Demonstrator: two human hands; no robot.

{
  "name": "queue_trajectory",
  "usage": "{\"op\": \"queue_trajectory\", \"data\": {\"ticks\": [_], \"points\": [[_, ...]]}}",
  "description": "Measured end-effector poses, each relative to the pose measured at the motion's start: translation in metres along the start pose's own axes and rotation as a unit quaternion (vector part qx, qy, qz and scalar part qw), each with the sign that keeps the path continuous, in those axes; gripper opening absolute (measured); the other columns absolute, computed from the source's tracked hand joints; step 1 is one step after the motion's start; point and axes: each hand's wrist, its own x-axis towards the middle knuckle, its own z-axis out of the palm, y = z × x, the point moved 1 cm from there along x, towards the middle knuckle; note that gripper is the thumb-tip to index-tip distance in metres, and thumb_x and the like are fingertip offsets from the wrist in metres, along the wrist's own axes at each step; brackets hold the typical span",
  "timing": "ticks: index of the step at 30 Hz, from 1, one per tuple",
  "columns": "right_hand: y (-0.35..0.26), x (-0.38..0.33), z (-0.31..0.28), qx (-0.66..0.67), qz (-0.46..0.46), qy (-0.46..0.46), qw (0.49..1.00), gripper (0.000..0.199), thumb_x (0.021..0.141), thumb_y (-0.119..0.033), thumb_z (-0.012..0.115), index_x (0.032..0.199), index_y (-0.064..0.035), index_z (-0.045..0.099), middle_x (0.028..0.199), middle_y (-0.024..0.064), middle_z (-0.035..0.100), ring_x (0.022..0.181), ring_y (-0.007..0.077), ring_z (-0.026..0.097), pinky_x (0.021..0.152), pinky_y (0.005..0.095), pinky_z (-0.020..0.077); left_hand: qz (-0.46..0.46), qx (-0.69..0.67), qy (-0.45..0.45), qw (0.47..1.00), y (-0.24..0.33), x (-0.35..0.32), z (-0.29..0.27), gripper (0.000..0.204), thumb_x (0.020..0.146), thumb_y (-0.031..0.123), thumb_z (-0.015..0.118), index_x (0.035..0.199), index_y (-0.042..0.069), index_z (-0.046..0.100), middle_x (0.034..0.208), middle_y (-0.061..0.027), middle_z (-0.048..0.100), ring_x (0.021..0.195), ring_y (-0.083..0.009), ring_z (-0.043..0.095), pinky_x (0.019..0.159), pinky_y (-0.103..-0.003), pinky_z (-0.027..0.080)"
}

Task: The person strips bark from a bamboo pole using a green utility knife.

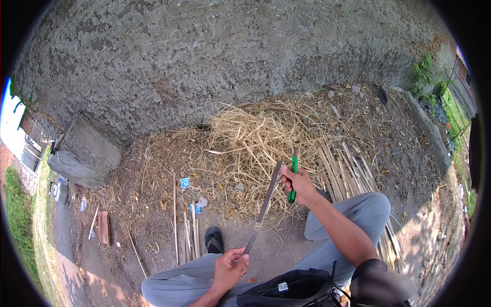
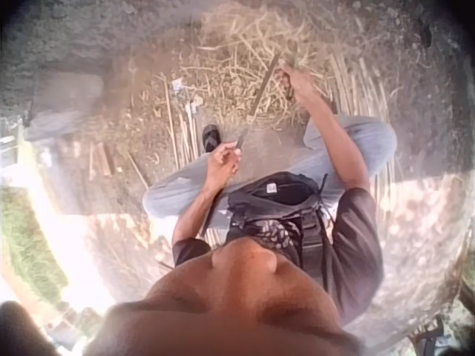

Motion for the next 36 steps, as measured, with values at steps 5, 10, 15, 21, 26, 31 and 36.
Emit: {"op": "queue_trajectory", "data": {"ticks": [5, 10, 15, 21, 26, 31, 36], "points": [[-0.021, -0.007, 0.0, 0.069, 0.016, 0.001, 0.998, 0.024, 0.102, -0.024, 0.053, 0.082, -0.0101, 0.054, 0.069, -0.0021, 0.052, 0.052, 0.0055, 0.041, 0.047, 0.0231, 0.0347, 0.0, 0.031, 0.024, 0.999, 0.003, -0.004, 0.002, 0.034, 0.094, 0.008, 0.066, 0.126, 0.0, 0.057, 0.082, -0.0074, 0.065, 0.054, -0.0064, 0.053, 0.045, -0.021, 0.039], [-0.055, -0.016, -0.013, 0.093, -0.042, -0.023, 0.994, 0.022, 0.099, -0.024, 0.056, 0.082, -0.0118, 0.051, 0.068, -0.0023, 0.05, 0.052, 0.0056, 0.04, 0.046, 0.022, 0.033, 0.022, 0.048, 0.02, 0.998, 0.008, -0.008, 0.006, 0.034, 0.095, 0.009, 0.066, 0.126, -0.001, 0.057, 0.081, -0.0063, 0.064, 0.057, -0.0058, 0.054, 0.048, -0.021, 0.04], [-0.09, -0.032, -0.035, 0.201, -0.11, -0.042, 0.972, 0.025, 0.096, -0.028, 0.062, 0.081, -0.0118, 0.05, 0.07, -0.0018, 0.051, 0.053, 0.005, 0.041, 0.046, 0.0218, 0.0323, 0.056, 0.057, 0.037, 0.996, 0.001, -0.005, 0.002, 0.036, 0.094, 0.009, 0.066, 0.127, 0.0, 0.056, 0.084, -0.0073, 0.063, 0.055, -0.0062, 0.052, 0.044, -0.021, 0.037], [-0.062, -0.026, -0.038, -0.214, -0.087, 0.161, 0.959, 0.027, 0.085, -0.025, 0.077, 0.081, -0.0044, 0.06, 0.062, 0.0015, 0.056, 0.058, 0.0134, 0.055, 0.053, 0.0315, 0.0439, 0.061, 0.068, 0.036, 0.995, 0.0, -0.007, 0.006, 0.036, 0.094, 0.008, 0.067, 0.127, -0.001, 0.056, 0.084, -0.007, 0.064, 0.056, -0.0062, 0.052, 0.046, -0.021, 0.038], [-0.059, -0.037, -0.015, -0.433, -0.246, 0.052, 0.866, 0.034, 0.079, -0.024, 0.08, 0.101, 0.0001, 0.069, 0.1, 0.0133, 0.072, 0.082, 0.0286, 0.071, 0.073, 0.0372, 0.0545, 0.055, 0.08, 0.034, 0.995, -0.002, -0.006, 0.006, 0.036, 0.093, 0.007, 0.067, 0.127, -0.001, 0.056, 0.085, -0.007, 0.064, 0.057, -0.0057, 0.053, 0.046, -0.021, 0.038], [-0.052, -0.061, 0.016, -0.569, -0.401, -0.093, 0.712, 0.043, 0.075, -0.023, 0.08, 0.114, -0.0099, 0.066, 0.118, 0.0037, 0.067, 0.076, 0.0263, 0.069, 0.064, 0.035, 0.0547, 0.102, 0.189, 0.042, 0.976, 0.0, -0.008, 0.007, 0.04, 0.093, 0.007, 0.068, 0.13, -0.002, 0.056, 0.082, -0.007, 0.062, 0.058, -0.0068, 0.054, 0.05, -0.022, 0.042], [-0.029, -0.07, 0.03, -0.607, -0.501, -0.189, 0.587, 0.034, 0.072, -0.02, 0.075, 0.104, -0.0148, 0.064, 0.101, -0.0035, 0.067, 0.067, 0.02, 0.069, 0.052, 0.0364, 0.0523, 0.272, 0.435, 0.019, 0.858, 0.05, -0.016, 0.007, 0.039, 0.09, 0.008, 0.068, 0.127, -0.003, 0.058, 0.088, -0.0135, 0.062, 0.06, -0.018, 0.061, 0.054, -0.027, 0.049]]}}
